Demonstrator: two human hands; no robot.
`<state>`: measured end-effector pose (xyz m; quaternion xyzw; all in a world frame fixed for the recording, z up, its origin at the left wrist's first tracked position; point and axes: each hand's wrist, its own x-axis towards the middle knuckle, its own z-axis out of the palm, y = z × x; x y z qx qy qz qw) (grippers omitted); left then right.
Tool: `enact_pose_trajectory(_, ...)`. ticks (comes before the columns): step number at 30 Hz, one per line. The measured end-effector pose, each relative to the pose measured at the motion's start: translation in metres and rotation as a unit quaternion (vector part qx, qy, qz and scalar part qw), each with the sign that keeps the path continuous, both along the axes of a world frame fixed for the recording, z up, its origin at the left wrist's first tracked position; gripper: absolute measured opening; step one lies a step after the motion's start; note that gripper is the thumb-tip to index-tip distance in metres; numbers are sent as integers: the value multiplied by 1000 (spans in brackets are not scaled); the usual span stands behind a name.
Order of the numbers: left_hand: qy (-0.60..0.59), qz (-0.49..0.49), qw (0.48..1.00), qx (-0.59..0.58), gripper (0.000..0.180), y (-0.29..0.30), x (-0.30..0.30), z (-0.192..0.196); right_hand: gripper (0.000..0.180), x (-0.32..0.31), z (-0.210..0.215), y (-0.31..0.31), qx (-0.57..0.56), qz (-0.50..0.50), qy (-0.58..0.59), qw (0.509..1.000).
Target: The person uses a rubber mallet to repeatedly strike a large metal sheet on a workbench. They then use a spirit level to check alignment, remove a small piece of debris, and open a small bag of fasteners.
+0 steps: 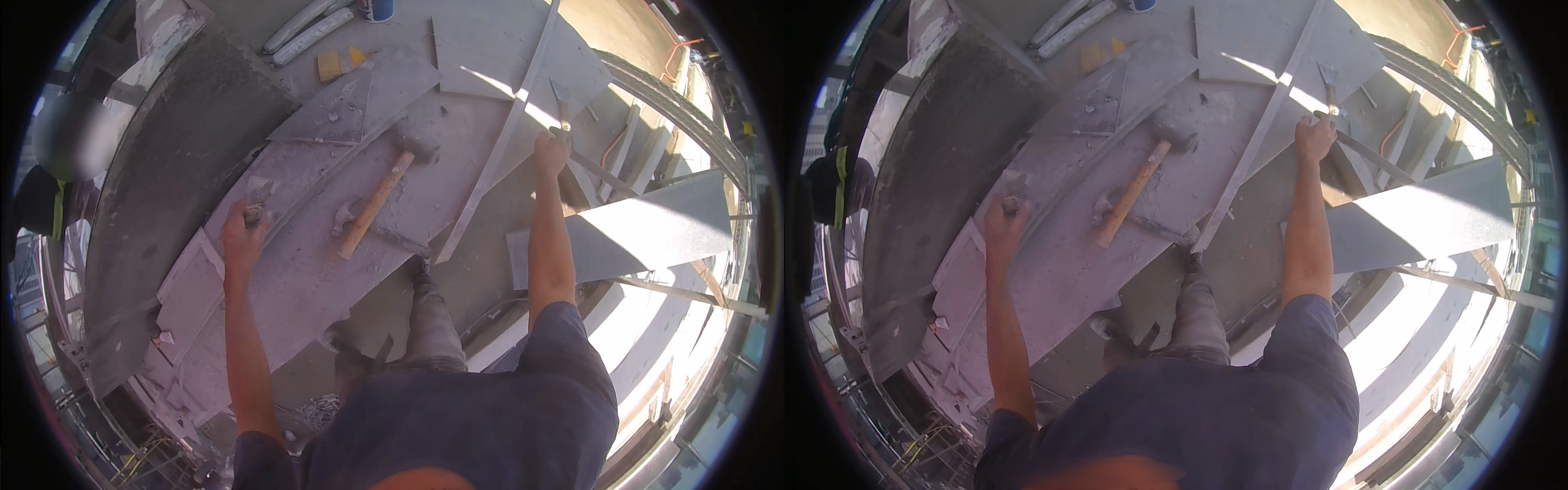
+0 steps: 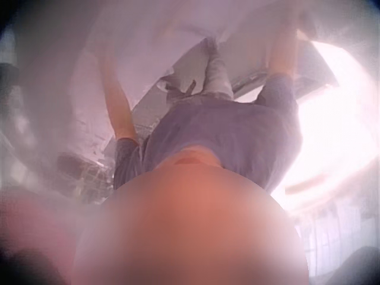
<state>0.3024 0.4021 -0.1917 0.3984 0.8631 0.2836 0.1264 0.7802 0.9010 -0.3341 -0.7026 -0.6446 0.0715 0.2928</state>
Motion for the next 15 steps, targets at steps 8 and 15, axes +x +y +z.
enact_pose_trajectory(8,59,-23,998,-14,53,129,-44,-18,53,52,-45,167,-83,12,-213,973)
enact_pose_trajectory(15,22,37,999,-1,58,170,-40,-31,58,118,-25,235,-217,-46,-64,973)
